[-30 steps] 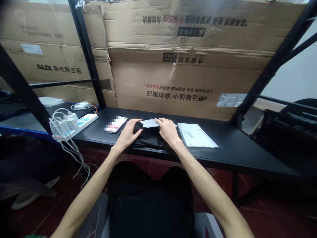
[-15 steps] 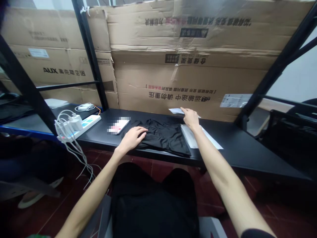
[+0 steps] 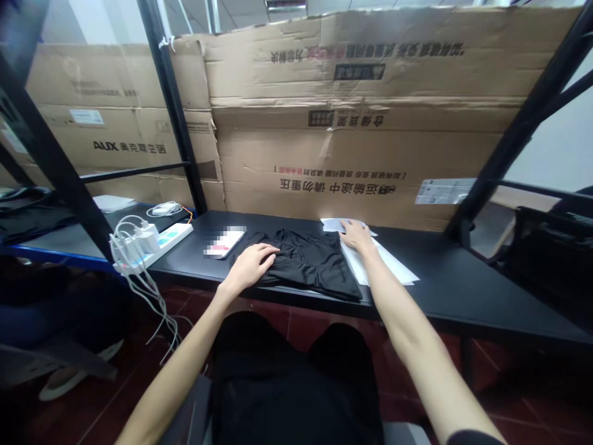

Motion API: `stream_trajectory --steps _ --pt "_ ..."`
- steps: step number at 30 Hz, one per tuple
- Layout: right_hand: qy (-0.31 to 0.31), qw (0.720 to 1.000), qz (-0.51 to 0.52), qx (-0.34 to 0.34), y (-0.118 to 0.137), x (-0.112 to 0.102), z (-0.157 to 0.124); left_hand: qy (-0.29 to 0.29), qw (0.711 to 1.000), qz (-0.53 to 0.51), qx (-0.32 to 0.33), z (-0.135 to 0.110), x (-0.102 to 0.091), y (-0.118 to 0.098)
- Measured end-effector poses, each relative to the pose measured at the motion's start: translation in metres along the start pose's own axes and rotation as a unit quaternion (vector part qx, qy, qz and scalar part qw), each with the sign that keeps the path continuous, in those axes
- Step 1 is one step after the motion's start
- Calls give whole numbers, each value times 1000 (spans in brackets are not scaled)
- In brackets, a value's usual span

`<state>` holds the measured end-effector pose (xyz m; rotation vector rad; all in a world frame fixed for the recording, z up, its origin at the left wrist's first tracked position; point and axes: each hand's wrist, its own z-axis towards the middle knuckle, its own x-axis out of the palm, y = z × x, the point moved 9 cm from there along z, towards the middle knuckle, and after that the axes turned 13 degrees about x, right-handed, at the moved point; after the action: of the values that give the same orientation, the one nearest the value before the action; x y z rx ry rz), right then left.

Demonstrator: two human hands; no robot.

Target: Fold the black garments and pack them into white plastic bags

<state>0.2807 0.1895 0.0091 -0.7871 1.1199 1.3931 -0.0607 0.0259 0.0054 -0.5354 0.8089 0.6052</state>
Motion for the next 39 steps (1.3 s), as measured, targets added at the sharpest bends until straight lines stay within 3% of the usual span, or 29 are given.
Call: stream_trajectory --steps 11,16,22,25,28,33,36,39 --pt "41 994 68 -77 9 -37 -8 -2 1000 1 10 1 0 -1" --pt "71 993 54 -71 17 -30 -11 2 1000 1 10 1 1 -1" --pt "54 995 57 -62 16 -25 -8 9 1000 -5 7 4 -1 2" --pt "48 995 63 -61 14 -24 -7 -1 1000 -23 -19 23 -5 15" --pt "43 995 66 -63 13 -24 -6 -16 999 -20 -29 61 -5 29" --pt "50 994 66 -66 15 -28 -8 87 995 34 -41 124 34 54" --pt "56 995 60 -64 14 -31 -13 110 993 24 -33 139 51 62" --pt "60 994 61 -64 14 -35 -19 110 994 12 -14 139 52 67"
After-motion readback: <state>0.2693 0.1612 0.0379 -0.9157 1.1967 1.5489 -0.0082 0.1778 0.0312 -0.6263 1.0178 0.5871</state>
